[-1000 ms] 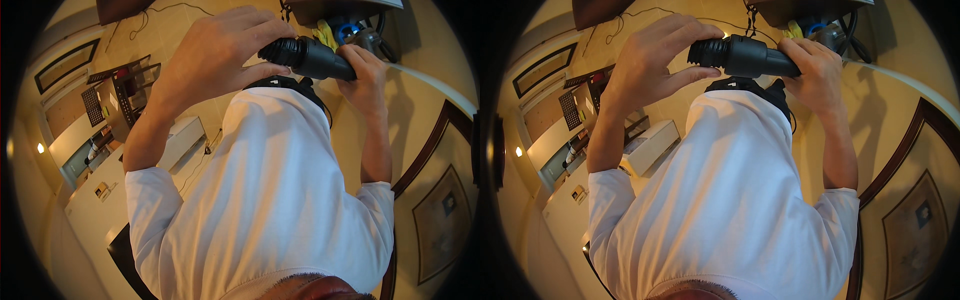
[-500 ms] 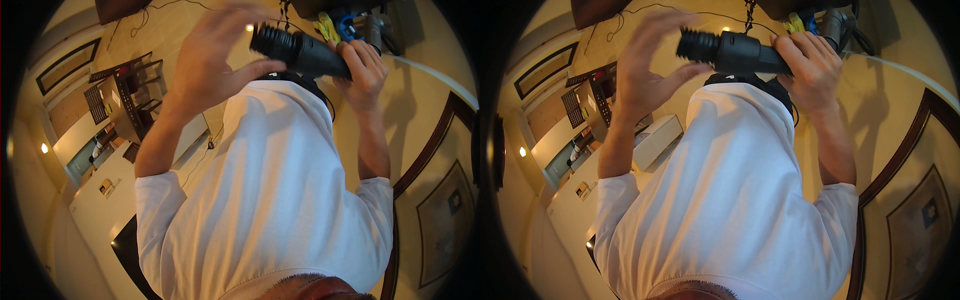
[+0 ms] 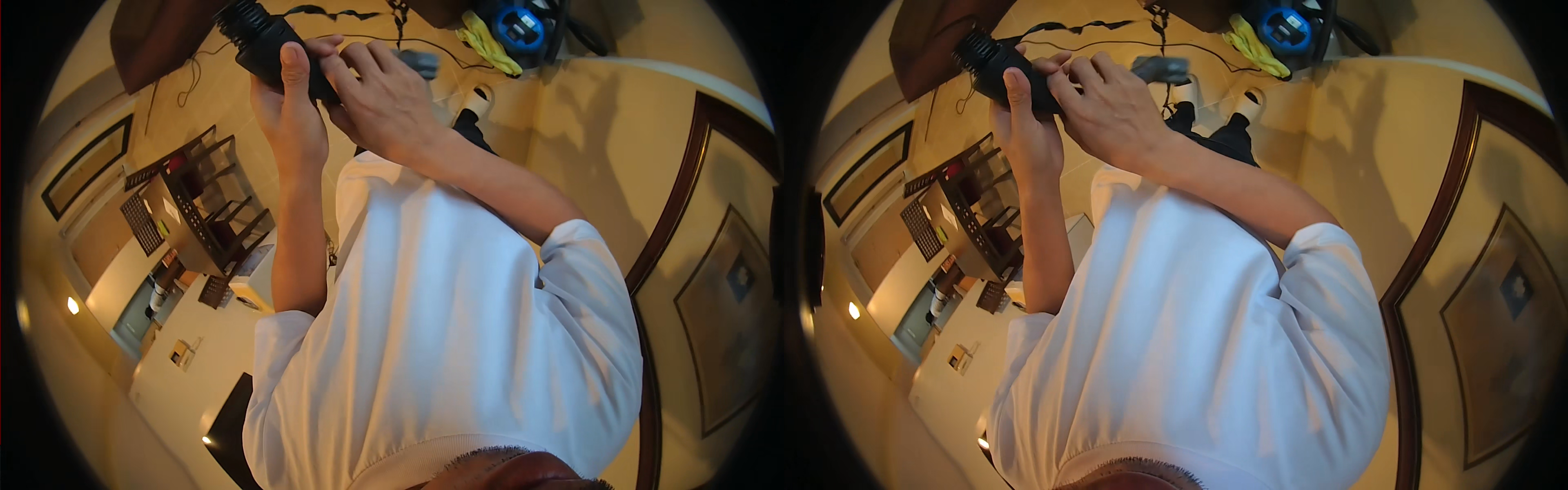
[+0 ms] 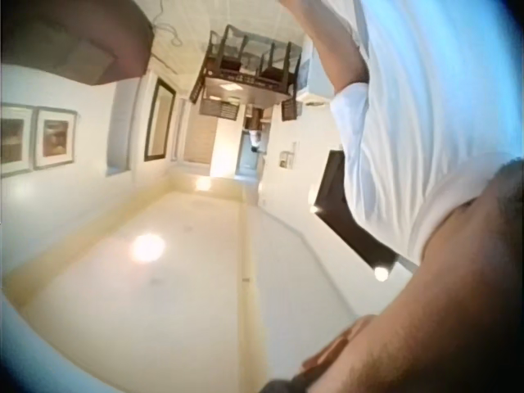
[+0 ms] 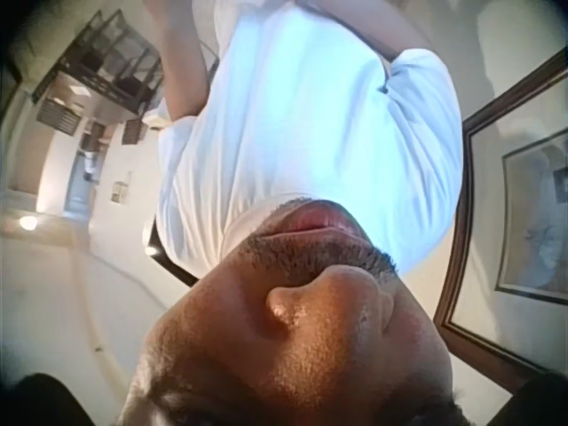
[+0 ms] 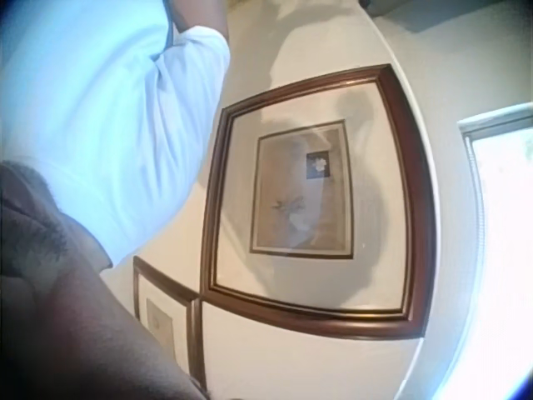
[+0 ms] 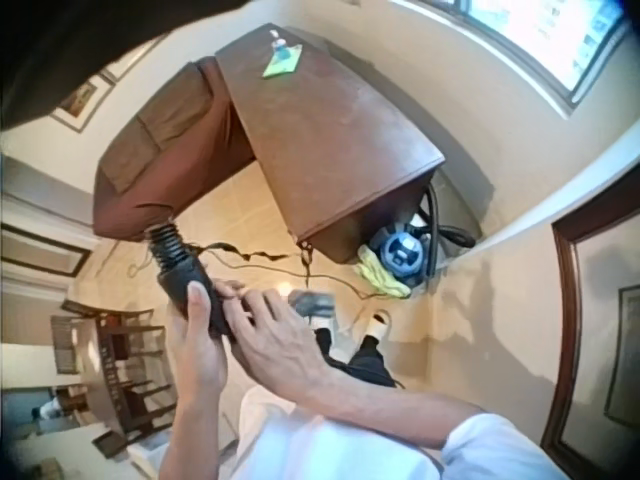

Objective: The person assembles a vacuum cleaner by connecting the hose to the handle and then attaching a brush tool to the end of the hose, using their hands to press and secure the pieces together.

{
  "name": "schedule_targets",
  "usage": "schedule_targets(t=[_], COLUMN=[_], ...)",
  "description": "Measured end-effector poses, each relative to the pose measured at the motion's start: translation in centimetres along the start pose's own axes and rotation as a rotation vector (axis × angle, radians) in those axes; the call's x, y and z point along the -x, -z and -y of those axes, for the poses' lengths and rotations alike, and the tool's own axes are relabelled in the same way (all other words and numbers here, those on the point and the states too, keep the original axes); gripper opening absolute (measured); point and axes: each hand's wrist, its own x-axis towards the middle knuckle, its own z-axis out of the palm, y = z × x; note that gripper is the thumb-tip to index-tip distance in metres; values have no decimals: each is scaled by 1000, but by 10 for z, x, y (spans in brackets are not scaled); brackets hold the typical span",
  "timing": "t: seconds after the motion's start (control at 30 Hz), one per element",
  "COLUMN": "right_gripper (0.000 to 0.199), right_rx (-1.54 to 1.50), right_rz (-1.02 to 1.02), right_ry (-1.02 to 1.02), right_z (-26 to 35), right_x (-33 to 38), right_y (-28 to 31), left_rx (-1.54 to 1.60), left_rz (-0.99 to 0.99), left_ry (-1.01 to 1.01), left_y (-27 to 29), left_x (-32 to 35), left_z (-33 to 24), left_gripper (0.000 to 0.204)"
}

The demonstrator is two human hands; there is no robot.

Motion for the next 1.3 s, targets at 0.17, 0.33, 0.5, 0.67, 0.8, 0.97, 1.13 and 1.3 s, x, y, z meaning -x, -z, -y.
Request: schedule_targets(t=[0.17, 0.33, 0.5, 0.67, 0.8, 0.97, 1.13, 1.3], right_gripper=[40, 45, 47, 45, 48, 54, 52, 57], right_rx=[-405, -956, -1431, -1383, -1398, -1546, -1710, -1744], right_rz=[314, 243, 382, 337, 389, 363, 387, 339], right_ry=[-164, -530, -621, -778, -794, -800, -822, -968], right_z=[0, 13, 28, 40, 32, 28, 25, 20], right_x=[-2, -27, -44, -50, -54, -51, -53, -51], right_y=[42, 48, 33, 30, 35, 34, 42, 34], left_rx=[-181, -234, -18, -143, 40, 87, 110, -127], left_rz=[-46, -6, 27, -42, 50, 118, 134, 137], left_ry=[-216, -293, -193, -303, -236, -182, -180, -204], left_y=[41, 41, 22, 24, 15, 18, 14, 13], left_x=[4, 19, 30, 31, 29, 28, 25, 25], left_z=[1, -11, -11, -9, -13, -12, -15, -19], left_gripper=[38, 71, 77, 72, 67, 67, 65, 72])
